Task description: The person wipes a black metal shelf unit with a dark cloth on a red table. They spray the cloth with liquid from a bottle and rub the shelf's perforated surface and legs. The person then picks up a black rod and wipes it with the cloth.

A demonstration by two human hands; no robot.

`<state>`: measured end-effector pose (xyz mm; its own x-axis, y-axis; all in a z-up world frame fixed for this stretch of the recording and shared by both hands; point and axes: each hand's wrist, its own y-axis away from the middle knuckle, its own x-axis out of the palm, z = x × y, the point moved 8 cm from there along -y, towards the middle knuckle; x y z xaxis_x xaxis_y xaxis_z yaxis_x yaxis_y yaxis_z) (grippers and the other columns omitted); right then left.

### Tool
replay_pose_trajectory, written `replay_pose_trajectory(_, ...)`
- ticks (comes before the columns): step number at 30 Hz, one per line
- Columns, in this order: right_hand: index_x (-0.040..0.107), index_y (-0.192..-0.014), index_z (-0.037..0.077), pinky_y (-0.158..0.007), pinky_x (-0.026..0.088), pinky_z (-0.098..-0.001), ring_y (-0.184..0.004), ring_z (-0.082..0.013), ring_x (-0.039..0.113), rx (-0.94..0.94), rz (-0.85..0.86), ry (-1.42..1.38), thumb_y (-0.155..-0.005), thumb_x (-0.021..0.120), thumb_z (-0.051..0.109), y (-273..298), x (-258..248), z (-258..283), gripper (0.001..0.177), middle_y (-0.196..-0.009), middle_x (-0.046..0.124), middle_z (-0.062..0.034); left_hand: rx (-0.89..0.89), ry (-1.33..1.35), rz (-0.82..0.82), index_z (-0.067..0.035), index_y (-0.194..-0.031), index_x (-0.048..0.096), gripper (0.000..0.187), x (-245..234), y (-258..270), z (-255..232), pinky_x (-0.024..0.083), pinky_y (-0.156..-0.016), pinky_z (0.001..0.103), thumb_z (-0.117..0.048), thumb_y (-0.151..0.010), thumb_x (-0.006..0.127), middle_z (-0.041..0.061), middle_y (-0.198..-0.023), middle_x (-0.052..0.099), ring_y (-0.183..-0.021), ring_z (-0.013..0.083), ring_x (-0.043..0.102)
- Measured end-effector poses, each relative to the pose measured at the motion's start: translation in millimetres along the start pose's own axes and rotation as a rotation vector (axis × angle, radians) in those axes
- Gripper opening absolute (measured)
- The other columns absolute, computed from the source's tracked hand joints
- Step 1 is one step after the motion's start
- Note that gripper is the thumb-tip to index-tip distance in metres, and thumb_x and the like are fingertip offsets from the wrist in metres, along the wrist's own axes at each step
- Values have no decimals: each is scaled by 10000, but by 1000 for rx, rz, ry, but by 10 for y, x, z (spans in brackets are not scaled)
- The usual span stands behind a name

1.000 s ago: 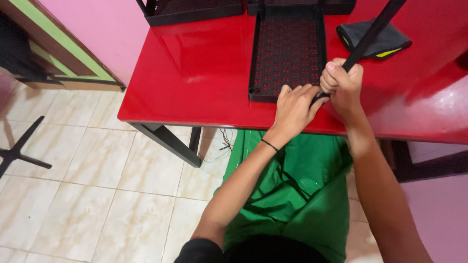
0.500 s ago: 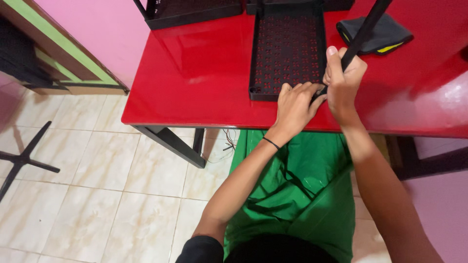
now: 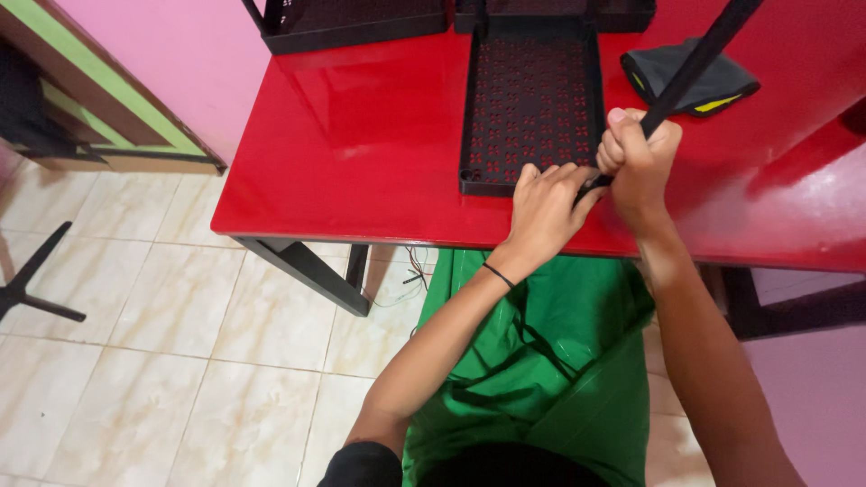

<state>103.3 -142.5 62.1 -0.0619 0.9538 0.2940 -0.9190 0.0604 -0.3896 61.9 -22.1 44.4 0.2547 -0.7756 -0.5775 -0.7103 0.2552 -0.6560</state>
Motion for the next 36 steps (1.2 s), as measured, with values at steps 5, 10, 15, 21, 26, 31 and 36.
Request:
replay_pose_trajectory(5, 358, -695, 144, -473, 185, -270, -468, -49, 242, 46, 88, -91, -1067, 530, 85, -38, -76, -85, 415, -573, 303, 64, 3, -14, 8, -127, -1021, 719, 208, 39, -1, 23, 371, -782, 412, -303, -911, 704, 36, -882, 679, -858, 228, 653)
replay_pose_trajectory(10, 338, -700, 153, -477, 188, -264, -467, -46, 235, 114, 183, -175, -1066, 516, 76, -73, -111, -128, 414, -575, 288, 68, 17, -16, -25, -121, -1019, 720, 208, 34, -10, 1, 372, -776, 412, -302, -920, 697, 37, -898, 690, -852, 229, 654)
replay_pose_trajectory(15, 367, -761, 141, -496, 214, -250, -504, -38, 270, 79, 167, -77, -1110, 545, 120, -24, -45, -59, 393, -620, 323, 67, 9, -23, -6, -117, -1006, 732, 221, 1, -13, -31, 375, -776, 414, -320, -927, 695, 37, -876, 692, -849, 228, 657)
replay_pose_trajectory(21, 512, -892, 107, -628, 422, -252, -661, -59, 531, -147, -30, 253, -1145, 538, 162, 87, -60, 97, 260, -749, 542, 22, -2, -5, 8, -113, -1015, 736, 235, -24, -9, -32, 370, -769, 415, -325, -921, 699, 44, -881, 691, -853, 230, 656)
replay_pose_trajectory(26, 411, -717, 124, -489, 242, -256, -511, -29, 321, -102, -117, 133, -1130, 596, 153, 88, -36, -54, 454, -614, 374, 63, 4, 8, 9, -113, -1004, 731, 202, -8, 23, -19, 374, -776, 419, -292, -918, 695, 39, -919, 707, -867, 232, 659)
replay_pose_trajectory(31, 387, -636, 131, -452, 199, -260, -467, -28, 295, -63, -144, 144, -1097, 607, 141, 32, -9, -39, 511, -566, 353, 76, 17, -8, 23, -104, -996, 726, 197, 6, -22, -12, 382, -779, 424, -282, -915, 698, 44, -915, 709, -865, 238, 664)
replay_pose_trajectory(36, 411, -649, 129, -460, 206, -268, -471, -31, 293, 14, -86, 58, -1090, 585, 131, 38, -29, -80, 475, -576, 367, 71, 11, -15, 17, -103, -984, 726, 210, 30, 14, -4, 385, -775, 424, -298, -908, 703, 47, -899, 708, -860, 242, 668)
